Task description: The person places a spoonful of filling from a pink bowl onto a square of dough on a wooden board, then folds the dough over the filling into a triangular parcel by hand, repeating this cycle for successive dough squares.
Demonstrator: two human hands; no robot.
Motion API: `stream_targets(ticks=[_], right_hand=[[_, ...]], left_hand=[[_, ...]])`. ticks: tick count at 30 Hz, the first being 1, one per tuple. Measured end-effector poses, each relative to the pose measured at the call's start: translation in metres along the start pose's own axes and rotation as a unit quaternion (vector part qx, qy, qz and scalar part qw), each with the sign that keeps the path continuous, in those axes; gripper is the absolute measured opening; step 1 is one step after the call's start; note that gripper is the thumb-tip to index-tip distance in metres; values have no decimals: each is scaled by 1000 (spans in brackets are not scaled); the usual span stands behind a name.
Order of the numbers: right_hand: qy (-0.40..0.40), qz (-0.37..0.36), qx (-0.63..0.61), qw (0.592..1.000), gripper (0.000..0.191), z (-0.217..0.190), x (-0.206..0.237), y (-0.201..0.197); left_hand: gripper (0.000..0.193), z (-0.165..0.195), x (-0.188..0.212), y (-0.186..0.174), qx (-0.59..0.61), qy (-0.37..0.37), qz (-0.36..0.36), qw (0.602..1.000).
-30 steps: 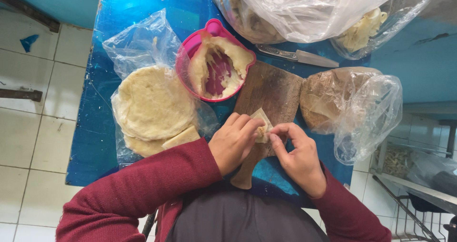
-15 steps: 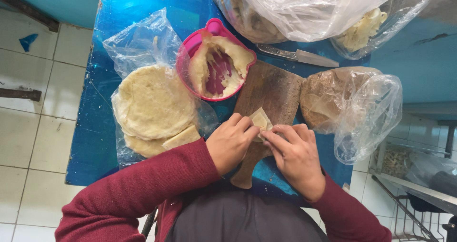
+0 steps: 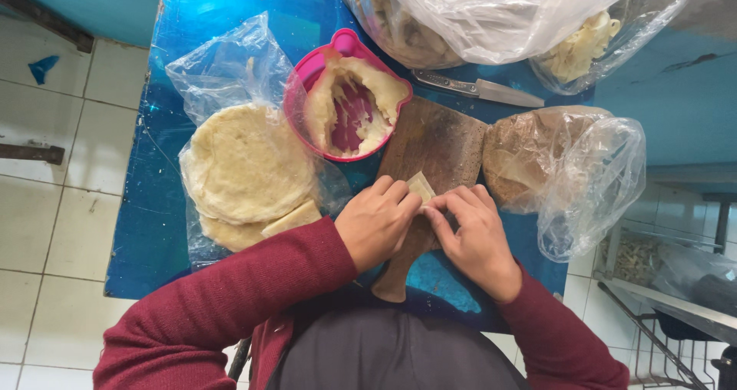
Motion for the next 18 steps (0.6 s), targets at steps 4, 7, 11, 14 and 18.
stream_targets(ticks=[4, 7, 11, 14, 18], right_hand=[[59, 9, -5, 998, 8, 6, -5, 8], [81, 5, -7, 997, 11, 10, -7, 10], [7, 33, -25, 999, 12, 3, -8, 3], [-28, 47, -11, 998, 13, -9, -1, 2], [-41, 33, -5, 999, 19, -14, 1, -1]], left_hand=[[15, -4, -2, 2, 23, -41, 19, 999], [16, -8, -1, -2, 75, -76, 78, 991], [15, -10, -1, -4, 57, -59, 76, 994], [22, -7, -2, -3, 16, -24, 33, 999], [17, -4, -2, -2, -11, -4, 3, 1000]])
Point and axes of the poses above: each hand's wrist, its own x-axis away from the middle knuckle, its own y-axis out of the palm, z = x × y, the point moved 5 cm from there along -x, towards the middle knuckle, and after that the axes turned 13 degrees about y, right-handed, at the moved point
